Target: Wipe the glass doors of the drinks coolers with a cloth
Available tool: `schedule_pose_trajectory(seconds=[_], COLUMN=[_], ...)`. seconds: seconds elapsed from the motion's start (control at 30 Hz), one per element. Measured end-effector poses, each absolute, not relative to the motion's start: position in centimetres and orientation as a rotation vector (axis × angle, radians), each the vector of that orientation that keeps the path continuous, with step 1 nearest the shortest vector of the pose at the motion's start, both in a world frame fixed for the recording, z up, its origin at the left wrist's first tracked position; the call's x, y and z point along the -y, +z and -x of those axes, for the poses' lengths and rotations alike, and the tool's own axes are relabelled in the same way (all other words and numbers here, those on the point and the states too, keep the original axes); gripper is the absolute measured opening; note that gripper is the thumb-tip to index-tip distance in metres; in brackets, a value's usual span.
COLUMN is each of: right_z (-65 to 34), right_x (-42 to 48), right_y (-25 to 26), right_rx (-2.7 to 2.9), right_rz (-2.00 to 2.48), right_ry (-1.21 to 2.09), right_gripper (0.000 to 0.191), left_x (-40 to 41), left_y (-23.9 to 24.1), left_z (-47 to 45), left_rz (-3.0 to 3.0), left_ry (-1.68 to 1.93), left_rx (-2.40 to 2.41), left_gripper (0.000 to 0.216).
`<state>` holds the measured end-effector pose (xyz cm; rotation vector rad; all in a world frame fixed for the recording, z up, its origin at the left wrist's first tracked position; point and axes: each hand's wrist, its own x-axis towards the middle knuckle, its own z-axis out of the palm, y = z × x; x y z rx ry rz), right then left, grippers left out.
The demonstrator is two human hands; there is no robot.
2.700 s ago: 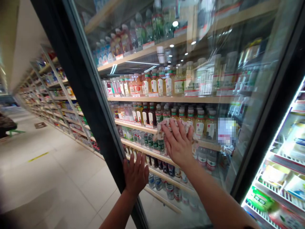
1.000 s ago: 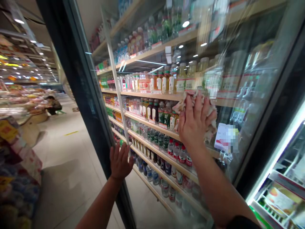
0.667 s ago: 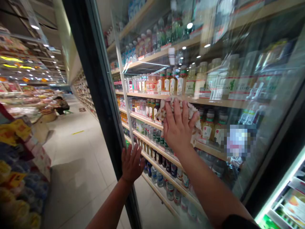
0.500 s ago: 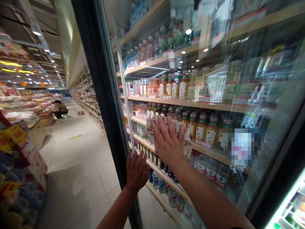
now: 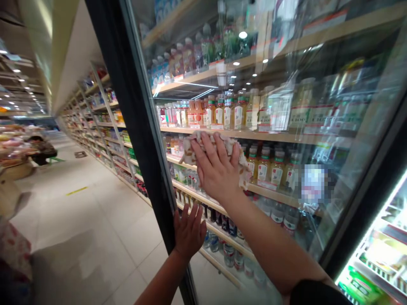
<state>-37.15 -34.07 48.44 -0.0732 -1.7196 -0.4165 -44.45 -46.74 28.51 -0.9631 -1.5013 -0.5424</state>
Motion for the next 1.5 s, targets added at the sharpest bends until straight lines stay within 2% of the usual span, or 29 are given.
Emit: schedule_pose_trajectory(seconds=[0.2, 0.47, 0.6, 0.77, 0.87, 0.97, 1.5], right_z=[37.8, 37.6, 37.7, 37.5, 36.5, 35.5, 32.3], right_x=[35.2, 33.2, 32.6, 32.9, 31.5, 29.3, 24.2], right_y=[50.8, 54.7, 54.1, 52.4, 54.5, 56.8, 57.4], right_rx=[1.762, 1.725, 1.672, 1.768, 1.784, 1.702, 1.625], right_rz=[0.118, 0.109, 0.182, 0.117, 0.082, 0.177, 0.377], right_ry=[-0.345, -0.431, -0.382, -0.406, -0.451, -0.39, -0.387], right_gripper=[0.059, 0.055, 0.056, 0.059, 0.058, 0.057, 0.057], left_x=[46.6, 46.6, 46.4, 44.9, 43.5, 42.7, 42.9], left_y=[28.6, 28.6, 29.5, 36.5, 41.7, 44.0, 43.4], left_z=[44.4, 45.0, 44.3, 43.0, 43.0, 43.1, 43.5], left_rz=[0.967, 0.986, 0.952, 0.96, 0.875, 0.816, 0.829], left_ry=[-0.564, -0.562, -0.611, -0.597, -0.59, -0.571, -0.548], left_rx=[1.505, 1.496, 1.504, 1.402, 1.447, 1.506, 1.497], left_gripper=[0.05, 0.053, 0.055, 0.06, 0.067, 0.07, 0.075])
